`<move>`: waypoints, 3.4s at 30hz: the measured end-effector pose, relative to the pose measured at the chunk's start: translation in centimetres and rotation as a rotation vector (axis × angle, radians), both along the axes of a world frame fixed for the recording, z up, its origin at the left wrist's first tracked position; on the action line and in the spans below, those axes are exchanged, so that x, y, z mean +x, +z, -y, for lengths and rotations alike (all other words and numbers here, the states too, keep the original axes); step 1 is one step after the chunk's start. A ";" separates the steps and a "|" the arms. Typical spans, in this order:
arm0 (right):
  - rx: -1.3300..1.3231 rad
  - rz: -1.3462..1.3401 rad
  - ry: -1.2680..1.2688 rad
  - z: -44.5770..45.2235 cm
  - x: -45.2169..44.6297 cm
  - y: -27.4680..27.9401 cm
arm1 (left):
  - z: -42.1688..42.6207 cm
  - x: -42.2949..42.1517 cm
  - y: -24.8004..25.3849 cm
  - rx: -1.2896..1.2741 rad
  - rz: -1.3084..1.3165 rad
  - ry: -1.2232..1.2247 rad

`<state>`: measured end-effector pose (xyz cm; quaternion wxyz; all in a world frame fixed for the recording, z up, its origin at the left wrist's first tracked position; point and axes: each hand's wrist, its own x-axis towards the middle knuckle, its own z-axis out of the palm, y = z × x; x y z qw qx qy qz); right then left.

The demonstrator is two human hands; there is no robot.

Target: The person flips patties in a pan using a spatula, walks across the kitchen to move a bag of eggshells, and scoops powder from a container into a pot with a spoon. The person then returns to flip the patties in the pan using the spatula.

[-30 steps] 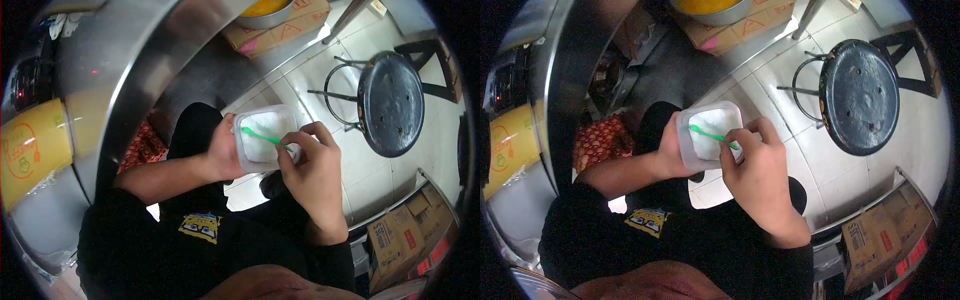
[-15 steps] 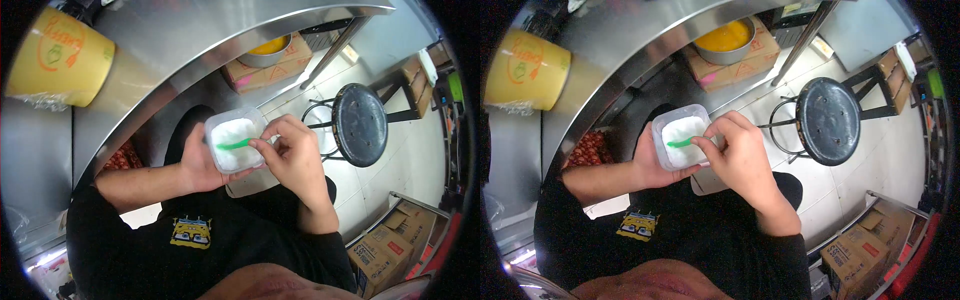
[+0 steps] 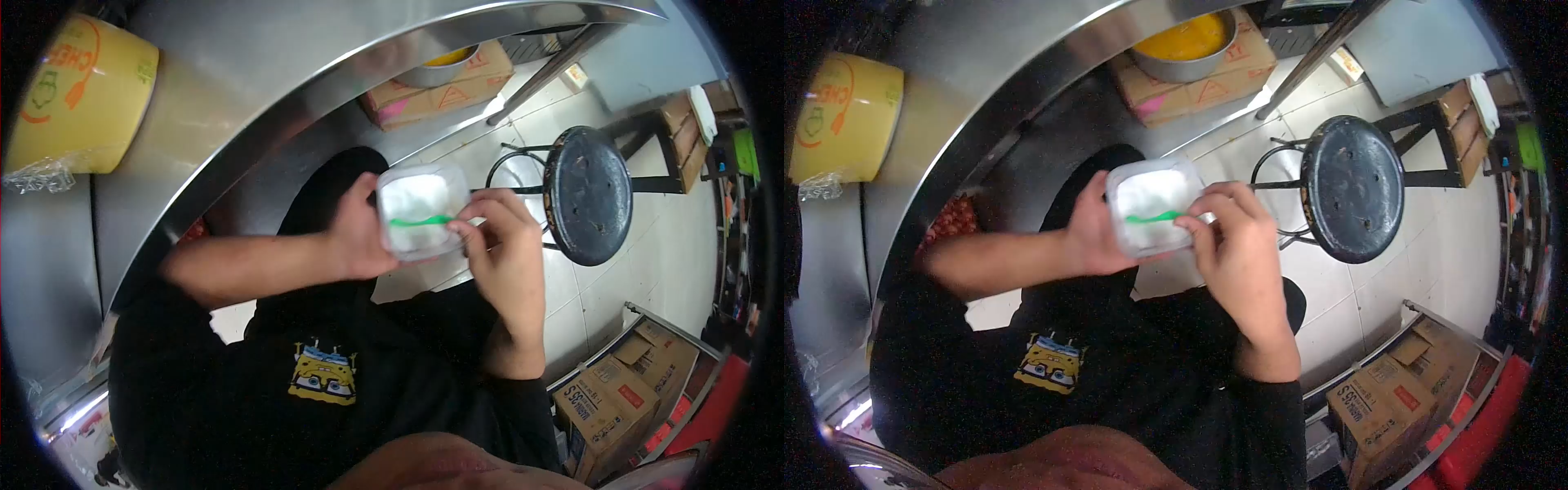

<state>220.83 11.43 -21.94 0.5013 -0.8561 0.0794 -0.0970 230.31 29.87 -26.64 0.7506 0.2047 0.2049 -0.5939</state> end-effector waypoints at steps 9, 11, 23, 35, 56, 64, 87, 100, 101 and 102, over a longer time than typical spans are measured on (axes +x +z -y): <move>-0.484 0.145 -0.205 3.9 3.7 -5.3 | 10.3 1.6 -12.0 -0.225 0.048 0.215; -0.527 0.154 -0.186 4.2 4.5 -6.2 | 10.7 1.9 -13.3 -0.236 0.068 0.228; -0.498 0.087 -0.166 4.8 4.4 -7.9 | 10.3 1.4 -14.0 -0.321 0.040 0.321; -0.435 0.187 -0.166 3.0 4.8 -7.3 | 8.8 1.8 -13.3 -0.343 -0.009 0.373; -0.166 0.026 -0.517 11.2 20.1 -8.3 | 6.8 8.5 -13.9 -0.262 0.025 0.540; -0.492 0.159 -0.379 8.7 18.6 -5.6 | 6.2 10.2 -13.6 -0.249 0.117 0.573; 0.158 -0.040 -0.323 7.6 18.7 -6.8 | 5.8 10.5 -12.1 -0.087 0.024 0.576; -0.395 0.193 -0.107 5.8 18.6 -6.9 | 5.9 11.4 -12.8 -0.103 0.080 0.564; -0.498 0.276 0.045 5.2 18.7 -7.7 | 5.9 11.4 -12.8 -0.152 0.090 0.548; -0.467 0.263 0.092 4.8 19.2 -9.6 | 6.1 11.3 -12.7 -0.156 0.094 0.566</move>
